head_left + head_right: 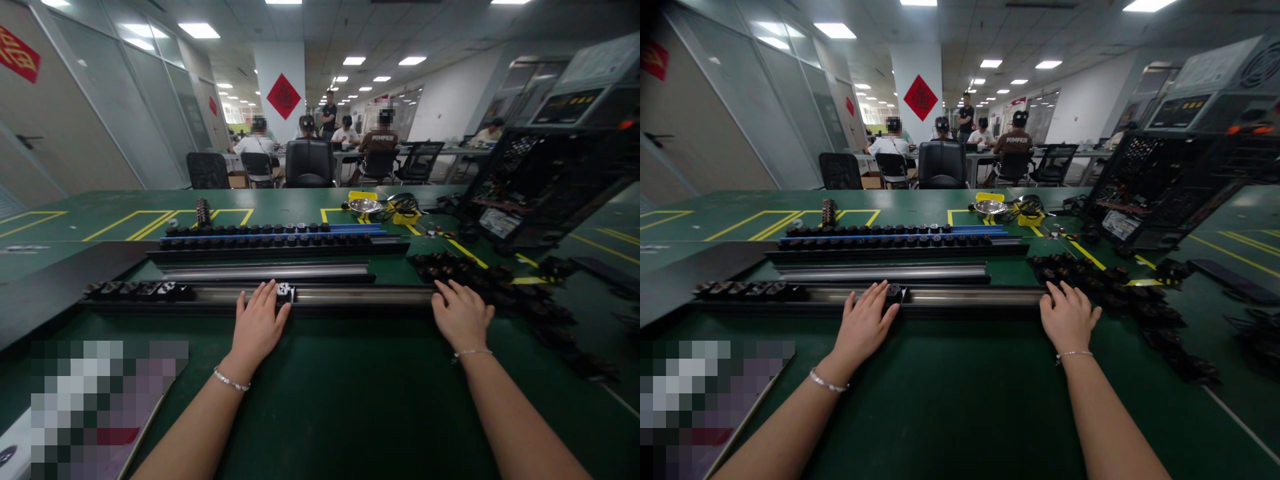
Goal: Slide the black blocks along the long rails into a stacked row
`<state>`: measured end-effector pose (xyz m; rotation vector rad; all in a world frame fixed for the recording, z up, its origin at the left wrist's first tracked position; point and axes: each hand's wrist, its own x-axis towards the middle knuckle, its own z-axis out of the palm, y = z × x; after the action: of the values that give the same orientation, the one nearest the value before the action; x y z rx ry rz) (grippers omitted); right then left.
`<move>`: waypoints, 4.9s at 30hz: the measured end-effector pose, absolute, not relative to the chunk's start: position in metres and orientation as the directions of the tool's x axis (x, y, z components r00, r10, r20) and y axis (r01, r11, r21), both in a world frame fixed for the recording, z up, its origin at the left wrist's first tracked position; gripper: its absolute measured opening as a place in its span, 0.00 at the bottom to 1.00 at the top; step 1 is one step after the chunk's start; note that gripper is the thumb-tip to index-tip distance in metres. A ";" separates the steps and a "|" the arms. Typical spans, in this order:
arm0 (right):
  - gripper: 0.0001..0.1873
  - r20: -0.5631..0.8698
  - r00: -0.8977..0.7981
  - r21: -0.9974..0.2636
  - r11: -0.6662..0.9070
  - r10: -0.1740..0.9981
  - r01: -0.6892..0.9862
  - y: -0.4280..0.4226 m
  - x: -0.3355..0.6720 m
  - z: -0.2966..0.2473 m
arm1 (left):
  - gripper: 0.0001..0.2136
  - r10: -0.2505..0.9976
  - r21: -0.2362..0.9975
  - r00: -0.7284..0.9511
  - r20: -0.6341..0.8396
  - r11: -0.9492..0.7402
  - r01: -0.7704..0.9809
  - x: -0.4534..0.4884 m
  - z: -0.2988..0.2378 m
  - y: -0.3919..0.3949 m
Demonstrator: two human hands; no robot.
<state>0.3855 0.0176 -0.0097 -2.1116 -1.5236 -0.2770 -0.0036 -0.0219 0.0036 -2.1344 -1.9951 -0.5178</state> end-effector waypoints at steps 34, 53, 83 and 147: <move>0.25 0.425 0.277 -0.269 -0.172 0.862 0.948 0.015 0.375 -0.004 | 0.25 0.926 0.092 0.138 0.351 -0.181 0.979 0.015 0.005 -0.028; 0.26 0.433 0.279 -0.272 -0.171 0.857 0.947 0.015 0.373 -0.005 | 0.23 0.896 0.100 0.223 0.383 -0.280 0.955 0.023 0.004 -0.030; 0.21 0.406 -0.455 -0.159 0.552 0.792 0.819 -0.014 0.221 0.005 | 0.23 0.896 0.093 0.191 0.402 -0.247 0.965 0.033 0.003 -0.030; 0.17 0.254 -0.432 -0.129 0.473 0.865 0.872 -0.011 0.259 0.028 | 0.19 0.899 0.119 0.197 0.391 -0.262 0.958 0.027 0.003 -0.029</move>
<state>0.2592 -0.0109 0.0283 -1.4800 -2.4393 -0.0313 0.0273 -0.0288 0.0030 -2.3100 -1.8079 -0.5849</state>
